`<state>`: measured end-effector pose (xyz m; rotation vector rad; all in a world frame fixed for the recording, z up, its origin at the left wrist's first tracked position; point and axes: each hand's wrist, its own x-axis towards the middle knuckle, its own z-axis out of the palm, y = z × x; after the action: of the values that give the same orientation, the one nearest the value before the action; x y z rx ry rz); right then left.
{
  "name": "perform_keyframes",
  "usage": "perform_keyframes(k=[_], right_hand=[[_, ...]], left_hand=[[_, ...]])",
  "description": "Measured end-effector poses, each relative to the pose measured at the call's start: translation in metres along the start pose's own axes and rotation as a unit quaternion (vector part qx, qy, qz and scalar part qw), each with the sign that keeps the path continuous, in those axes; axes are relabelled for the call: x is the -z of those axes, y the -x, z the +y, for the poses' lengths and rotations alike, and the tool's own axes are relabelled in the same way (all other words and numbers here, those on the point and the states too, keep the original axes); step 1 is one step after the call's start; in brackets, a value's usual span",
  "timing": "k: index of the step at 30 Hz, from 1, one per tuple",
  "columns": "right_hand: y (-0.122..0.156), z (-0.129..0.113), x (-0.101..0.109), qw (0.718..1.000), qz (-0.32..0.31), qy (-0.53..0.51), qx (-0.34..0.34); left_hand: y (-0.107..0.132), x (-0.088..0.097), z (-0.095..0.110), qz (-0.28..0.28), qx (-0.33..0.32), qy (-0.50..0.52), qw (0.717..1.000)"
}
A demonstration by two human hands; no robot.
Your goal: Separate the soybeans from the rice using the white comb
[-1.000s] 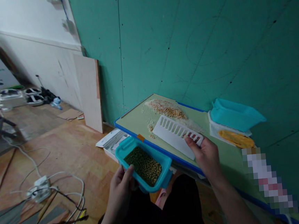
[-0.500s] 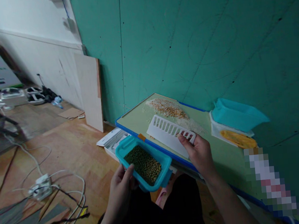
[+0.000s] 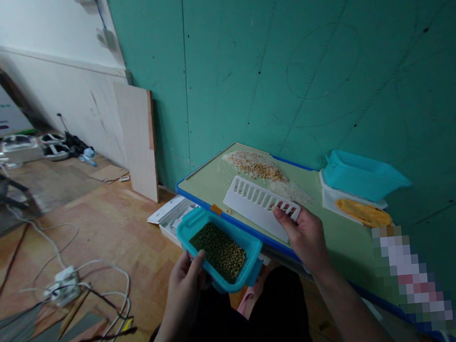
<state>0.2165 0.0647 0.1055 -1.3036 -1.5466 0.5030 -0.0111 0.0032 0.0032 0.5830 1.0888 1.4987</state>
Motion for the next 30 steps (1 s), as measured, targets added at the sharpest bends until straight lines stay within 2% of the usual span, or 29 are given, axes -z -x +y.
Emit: perform_keyframes(k=[7, 14, 30], right_hand=[[-0.002, 0.008, 0.002, 1.000, 0.009, 0.004, -0.010], [-0.003, 0.005, 0.001, 1.000, 0.025, 0.014, -0.004], [-0.002, 0.000, -0.008, 1.000, -0.007, -0.001, -0.008]], left_hand=[[-0.001, 0.001, -0.003, -0.001, 0.003, 0.011, 1.000], [0.000, -0.001, 0.000, -0.013, 0.000, 0.015, 1.000], [0.001, -0.001, 0.000, -0.020, 0.004, 0.022, 1.000]])
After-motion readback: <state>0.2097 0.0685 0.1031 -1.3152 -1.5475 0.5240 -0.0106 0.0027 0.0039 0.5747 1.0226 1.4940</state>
